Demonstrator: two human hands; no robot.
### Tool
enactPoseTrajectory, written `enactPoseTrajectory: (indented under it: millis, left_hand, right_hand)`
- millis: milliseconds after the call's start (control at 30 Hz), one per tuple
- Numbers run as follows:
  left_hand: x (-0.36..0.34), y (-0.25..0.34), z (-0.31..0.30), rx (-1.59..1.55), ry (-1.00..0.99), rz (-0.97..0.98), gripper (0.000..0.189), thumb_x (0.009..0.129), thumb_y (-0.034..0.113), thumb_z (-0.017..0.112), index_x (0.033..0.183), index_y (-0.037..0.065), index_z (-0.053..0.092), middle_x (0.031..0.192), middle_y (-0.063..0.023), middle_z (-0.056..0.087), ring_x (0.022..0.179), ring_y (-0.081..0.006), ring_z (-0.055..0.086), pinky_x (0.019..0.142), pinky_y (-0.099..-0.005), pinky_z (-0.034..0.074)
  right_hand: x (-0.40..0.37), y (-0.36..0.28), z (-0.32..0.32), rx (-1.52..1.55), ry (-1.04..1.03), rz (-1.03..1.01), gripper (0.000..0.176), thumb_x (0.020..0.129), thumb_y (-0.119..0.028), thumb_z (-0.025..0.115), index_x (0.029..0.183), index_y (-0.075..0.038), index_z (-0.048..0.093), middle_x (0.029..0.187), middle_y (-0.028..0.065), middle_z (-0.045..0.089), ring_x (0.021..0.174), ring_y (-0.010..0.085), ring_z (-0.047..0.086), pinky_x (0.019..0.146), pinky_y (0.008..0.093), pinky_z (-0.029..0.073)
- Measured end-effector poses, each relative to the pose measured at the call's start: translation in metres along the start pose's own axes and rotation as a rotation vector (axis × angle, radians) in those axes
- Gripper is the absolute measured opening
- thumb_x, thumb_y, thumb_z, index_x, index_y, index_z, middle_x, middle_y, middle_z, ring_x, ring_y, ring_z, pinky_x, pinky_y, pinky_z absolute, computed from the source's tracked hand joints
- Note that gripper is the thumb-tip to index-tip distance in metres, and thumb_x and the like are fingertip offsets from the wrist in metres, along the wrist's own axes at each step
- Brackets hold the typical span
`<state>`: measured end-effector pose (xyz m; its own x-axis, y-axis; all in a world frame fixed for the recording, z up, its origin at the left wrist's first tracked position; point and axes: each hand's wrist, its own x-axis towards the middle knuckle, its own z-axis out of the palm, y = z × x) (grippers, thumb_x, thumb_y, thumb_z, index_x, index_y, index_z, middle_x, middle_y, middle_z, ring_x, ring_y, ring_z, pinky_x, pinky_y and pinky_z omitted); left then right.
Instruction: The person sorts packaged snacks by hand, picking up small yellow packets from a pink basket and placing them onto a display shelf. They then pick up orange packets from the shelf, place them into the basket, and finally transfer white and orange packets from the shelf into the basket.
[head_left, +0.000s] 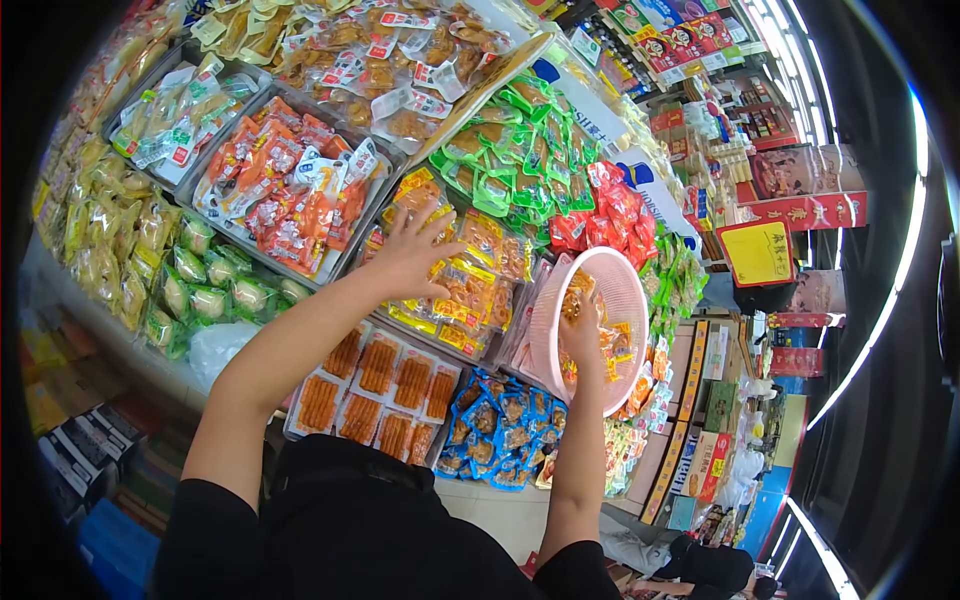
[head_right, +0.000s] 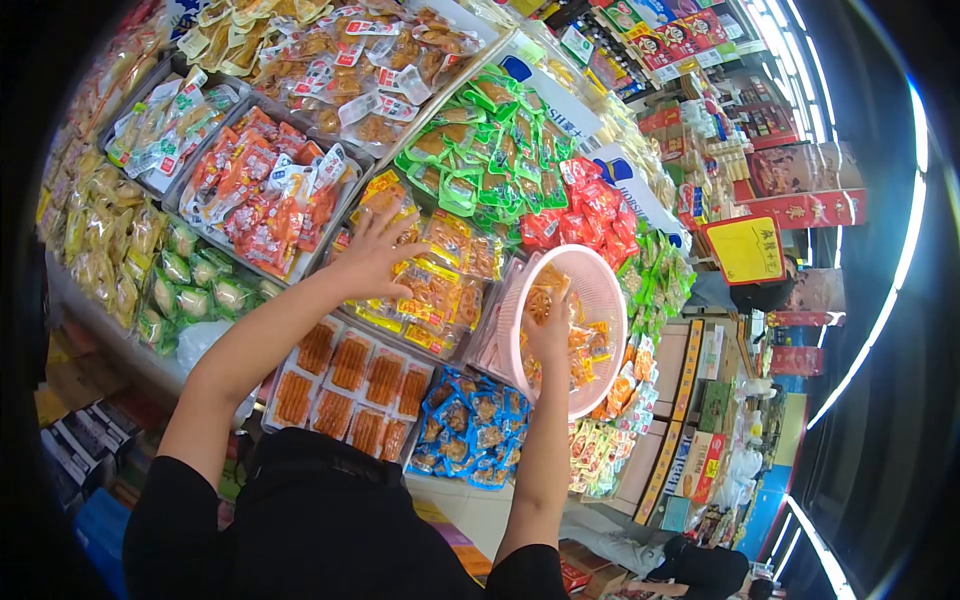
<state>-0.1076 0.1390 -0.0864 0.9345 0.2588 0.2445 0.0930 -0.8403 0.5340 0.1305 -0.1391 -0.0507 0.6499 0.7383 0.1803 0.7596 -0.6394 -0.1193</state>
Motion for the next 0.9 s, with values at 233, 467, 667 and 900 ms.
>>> enactPoseTrajectory:
  millis: [233, 467, 667, 900]
  left_hand:
    - [0.004, -0.004, 0.011, -0.018, 0.100, -0.099, 0.058, 0.072, 0.039, 0.070, 0.123, 0.016, 0.053, 0.143, -0.0132, 0.028, 0.136, -0.0348, 0.014, 0.106, -0.0594, 0.012]
    - [0.003, -0.004, 0.009, -0.015, 0.105, -0.137, 0.054, 0.073, 0.035, 0.070, 0.120, 0.015, 0.054, 0.143, -0.0116, 0.028, 0.135, -0.0339, 0.015, 0.106, -0.0582, 0.014]
    - [0.004, -0.002, 0.007, -0.016, 0.099, -0.150, 0.048, 0.072, 0.031, 0.071, 0.115, 0.014, 0.057, 0.140, -0.0108, 0.031, 0.134, -0.0333, 0.018, 0.105, -0.0571, 0.016]
    - [0.007, -0.002, 0.005, 0.000, 0.098, -0.181, 0.050, 0.067, 0.015, 0.069, 0.115, 0.010, 0.055, 0.136, -0.0105, 0.036, 0.133, -0.0316, 0.021, 0.104, -0.0544, 0.020]
  right_hand:
    - [0.005, -0.009, -0.012, 0.012, -0.134, 0.287, 0.058, 0.081, -0.024, 0.059, 0.131, -0.004, 0.040, 0.112, 0.0237, 0.057, 0.104, 0.0394, 0.054, 0.086, 0.0484, 0.043]
    - [0.005, -0.004, -0.016, 0.576, 0.120, 0.502, 0.035, 0.090, -0.014, 0.046, 0.123, -0.003, 0.051, 0.093, 0.0137, 0.065, 0.080, 0.0295, 0.062, 0.068, 0.0397, 0.048]
    - [0.011, -0.114, -0.049, 0.433, 0.465, -0.025, 0.029, 0.094, -0.010, 0.043, 0.121, -0.003, 0.053, 0.097, 0.0075, 0.064, 0.078, 0.0153, 0.060, 0.070, 0.0286, 0.048]
    - [0.009, -0.177, 0.008, 0.269, 0.123, -0.296, 0.050, 0.078, 0.004, 0.050, 0.128, -0.006, 0.046, 0.128, 0.0203, 0.047, 0.118, 0.0360, 0.045, 0.098, 0.0412, 0.038]
